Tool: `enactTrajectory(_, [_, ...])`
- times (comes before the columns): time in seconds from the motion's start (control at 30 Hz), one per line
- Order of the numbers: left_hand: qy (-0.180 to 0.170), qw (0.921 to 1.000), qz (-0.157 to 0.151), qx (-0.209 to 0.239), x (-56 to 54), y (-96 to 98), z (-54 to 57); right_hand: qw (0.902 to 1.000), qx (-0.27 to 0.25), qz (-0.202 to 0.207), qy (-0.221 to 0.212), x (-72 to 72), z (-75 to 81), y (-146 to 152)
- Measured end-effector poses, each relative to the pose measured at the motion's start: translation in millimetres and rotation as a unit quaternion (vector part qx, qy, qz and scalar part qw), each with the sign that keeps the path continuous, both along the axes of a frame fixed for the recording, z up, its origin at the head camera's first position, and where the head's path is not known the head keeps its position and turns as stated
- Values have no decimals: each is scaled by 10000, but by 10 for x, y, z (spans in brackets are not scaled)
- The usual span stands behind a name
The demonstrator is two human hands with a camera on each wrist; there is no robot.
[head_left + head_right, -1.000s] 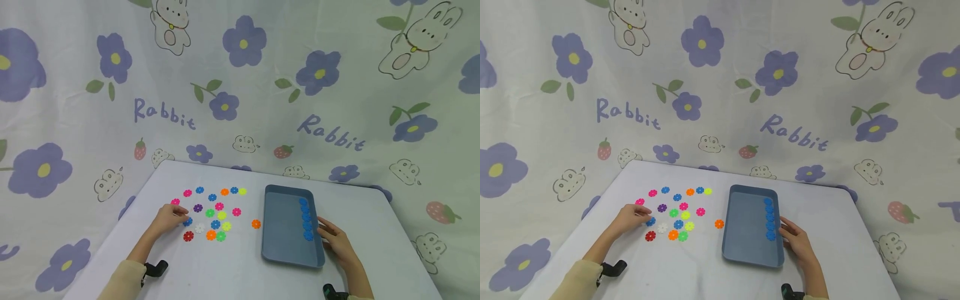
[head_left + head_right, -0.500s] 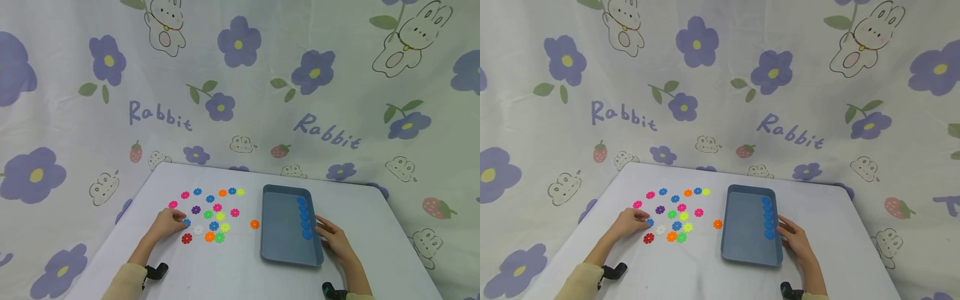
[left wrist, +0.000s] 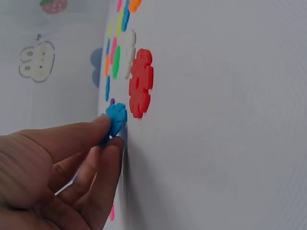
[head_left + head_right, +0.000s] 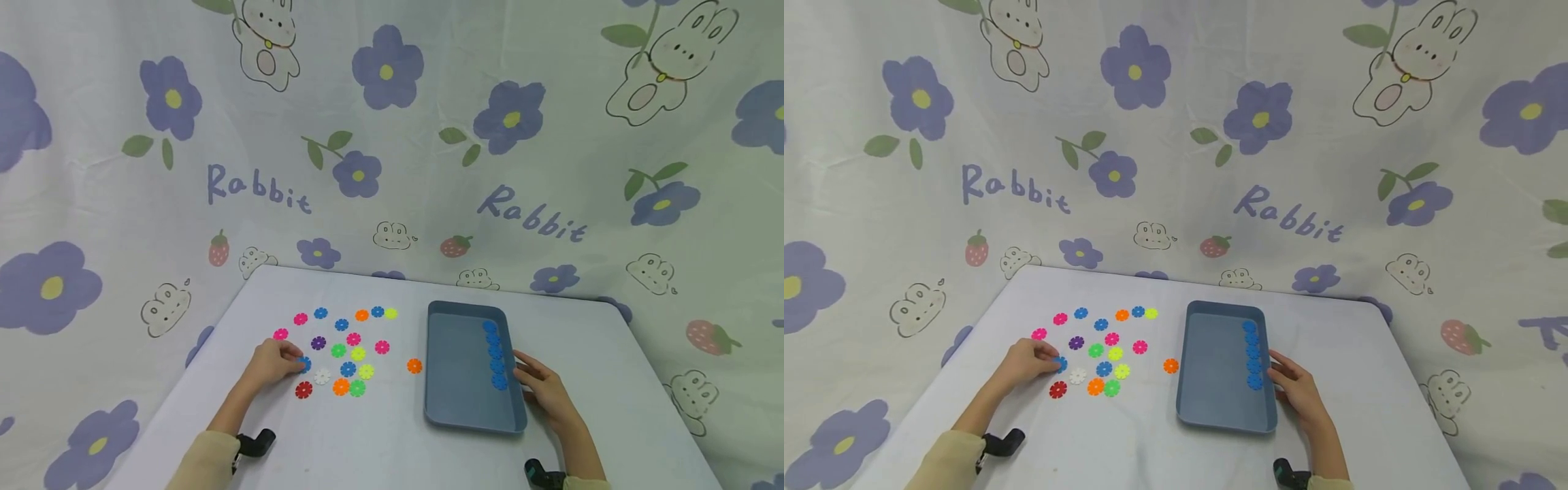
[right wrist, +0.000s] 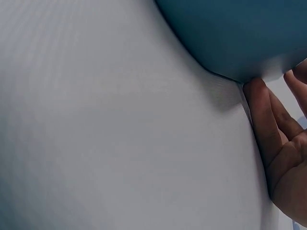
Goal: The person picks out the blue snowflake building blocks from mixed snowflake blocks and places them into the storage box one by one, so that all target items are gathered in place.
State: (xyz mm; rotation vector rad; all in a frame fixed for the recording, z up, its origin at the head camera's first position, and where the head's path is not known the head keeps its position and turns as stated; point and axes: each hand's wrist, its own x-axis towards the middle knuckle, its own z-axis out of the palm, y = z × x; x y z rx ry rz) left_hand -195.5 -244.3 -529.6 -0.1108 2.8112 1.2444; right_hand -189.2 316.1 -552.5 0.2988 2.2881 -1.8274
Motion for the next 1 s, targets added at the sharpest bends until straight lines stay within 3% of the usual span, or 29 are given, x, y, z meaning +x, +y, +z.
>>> enactTrajectory(0.13, [-73, 9991, 135, 397, -18, 46, 50, 10000, -7, -11, 14, -2, 3, -3])
enactTrajectory(0.3, [-113, 9980, 229, 587, -72, 140, 115, 10000, -68, -25, 27, -6, 5, 0])
enactTrajectory(0.63, [-196, 9935, -1, 1121, -222, 450, 235, 10000, -37, 1, 60, 1, -3, 1])
enactTrajectory(1.0, [-347, 9854, -99, 1662, -406, 853, 274, 10000, -9, -12, 6, 6, 26, -8])
